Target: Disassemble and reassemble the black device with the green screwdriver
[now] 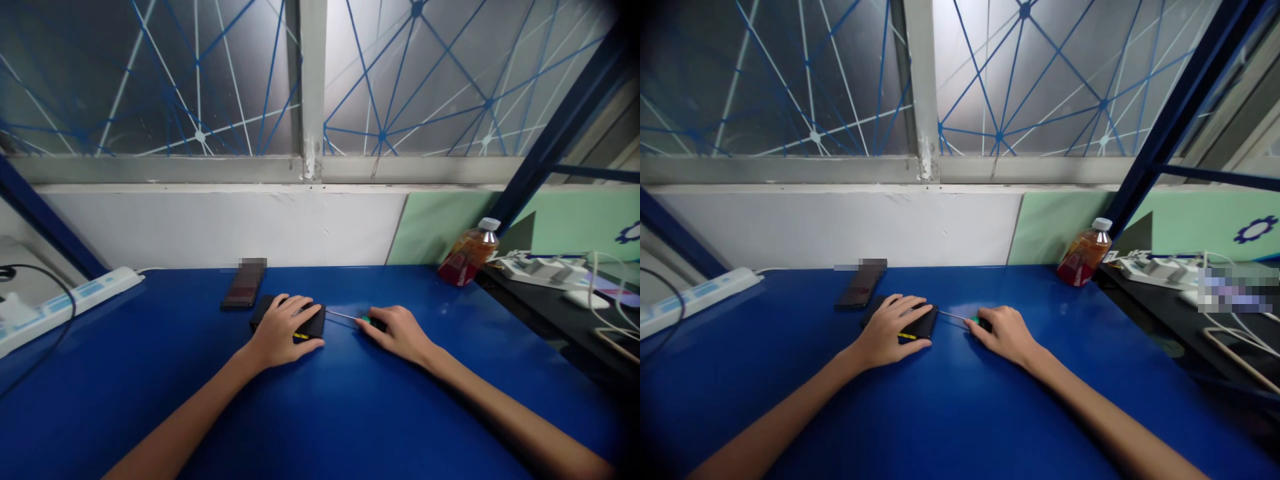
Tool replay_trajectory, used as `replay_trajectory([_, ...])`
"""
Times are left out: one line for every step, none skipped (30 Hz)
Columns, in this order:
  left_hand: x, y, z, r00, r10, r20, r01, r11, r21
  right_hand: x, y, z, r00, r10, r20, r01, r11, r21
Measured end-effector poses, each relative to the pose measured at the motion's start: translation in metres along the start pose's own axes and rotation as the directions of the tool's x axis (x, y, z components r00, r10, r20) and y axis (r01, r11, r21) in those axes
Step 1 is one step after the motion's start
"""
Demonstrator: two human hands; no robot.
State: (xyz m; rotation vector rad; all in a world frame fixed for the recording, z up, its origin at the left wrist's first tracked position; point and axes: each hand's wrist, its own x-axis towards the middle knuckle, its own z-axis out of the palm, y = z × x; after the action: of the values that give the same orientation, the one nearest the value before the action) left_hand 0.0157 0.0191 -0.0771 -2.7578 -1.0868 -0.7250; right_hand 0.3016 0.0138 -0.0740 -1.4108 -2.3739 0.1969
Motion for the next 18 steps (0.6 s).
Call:
replay_trajectory([0.001,0.000,0.001,1.000,-0.007,-0.012,0.007,1.000,-0.006,0.001,0.001,0.000,1.000,-0.001,0.001,0.001,1.000,0.016])
replay_trajectory([0.001,0.000,0.002,0.999,-0.017,-0.027,0.017,1.000,-0.010,0.003,0.002,0.000,1.000,-0.002,0.006,0.002,0.999,0.038])
replay_trajectory([0.002,0.000,0.003,0.999,-0.024,-0.040,0.024,1.000,-0.013,0.004,0.002,0.000,1.000,-0.003,0.010,0.002,0.998,0.066])
replay_trajectory([0.003,0.000,0.004,0.998,-0.033,-0.047,0.032,0.999,-0.014,0.006,0.003,0.000,1.000,0.003,0.013,-0.004,0.996,0.089])
replay_trajectory([0.003,0.000,0.004,0.998,-0.037,-0.041,0.037,0.999,-0.012,0.007,0.004,0.000,1.000,0.008,0.020,-0.011,0.994,0.109])
replay_trajectory([0.004,0.000,0.004,0.998,-0.043,-0.041,0.043,0.999,-0.011,0.009,0.005,0.000,1.000,0.010,0.016,-0.012,0.993,0.120])
replay_trajectory([0.004,0.000,0.005,0.998,-0.045,-0.048,0.045,0.999,-0.010,0.010,0.006,0.000,1.000,0.007,0.007,-0.008,0.992,0.125])
replay_trajectory([0.004,0.000,0.005,0.998,-0.040,-0.056,0.040,0.999,-0.010,0.011,0.007,0.000,1.000,0.001,0.002,-0.001,0.992,0.130])
replay_trajectory([0.004,0.000,0.005,0.997,-0.036,-0.063,0.035,0.999,-0.009,0.012,0.007,0.000,1.000,-0.002,-0.004,0.003,0.991,0.134])
replay_trajectory([0.004,0.000,0.004,0.997,-0.032,-0.069,0.031,0.999,-0.009,0.012,0.007,0.000,1.000,-0.007,-0.007,0.008,0.991,0.136])
replay_trajectory([0.004,-0.001,0.004,0.997,-0.029,-0.071,0.028,1.000,-0.010,0.012,0.007,0.001,1.000,-0.010,-0.008,0.010,0.991,0.137])
replay_trajectory([0.004,-0.001,0.004,0.997,-0.028,-0.071,0.027,1.000,-0.012,0.012,0.007,0.001,1.000,-0.011,-0.007,0.012,0.991,0.137])
replay_trajectory([0.003,-0.002,0.004,0.997,-0.027,-0.070,0.026,1.000,-0.014,0.012,0.007,0.001,1.000,-0.014,-0.005,0.014,0.991,0.135])
replay_trajectory([0.003,-0.002,0.004,0.997,-0.027,-0.067,0.026,1.000,-0.017,0.011,0.007,0.001,1.000,-0.015,-0.004,0.015,0.991,0.133])
replay_trajectory([0.003,-0.002,0.004,0.998,-0.027,-0.064,0.026,1.000,-0.018,0.011,0.007,0.001,1.000,-0.015,-0.003,0.016,0.991,0.129])
replay_trajectory([0.003,-0.002,0.004,0.998,-0.026,-0.061,0.025,1.000,-0.018,0.010,0.007,0.001,1.000,-0.017,-0.003,0.017,0.992,0.125])
replay_trajectory([0.003,-0.003,0.004,0.998,-0.024,-0.056,0.023,1.000,-0.015,0.010,0.008,0.001,1.000,-0.018,-0.005,0.018,0.993,0.119])
replay_trajectory([0.003,-0.003,0.004,0.999,-0.023,-0.049,0.022,1.000,-0.011,0.010,0.008,0.002,1.000,-0.018,-0.008,0.019,0.993,0.113])
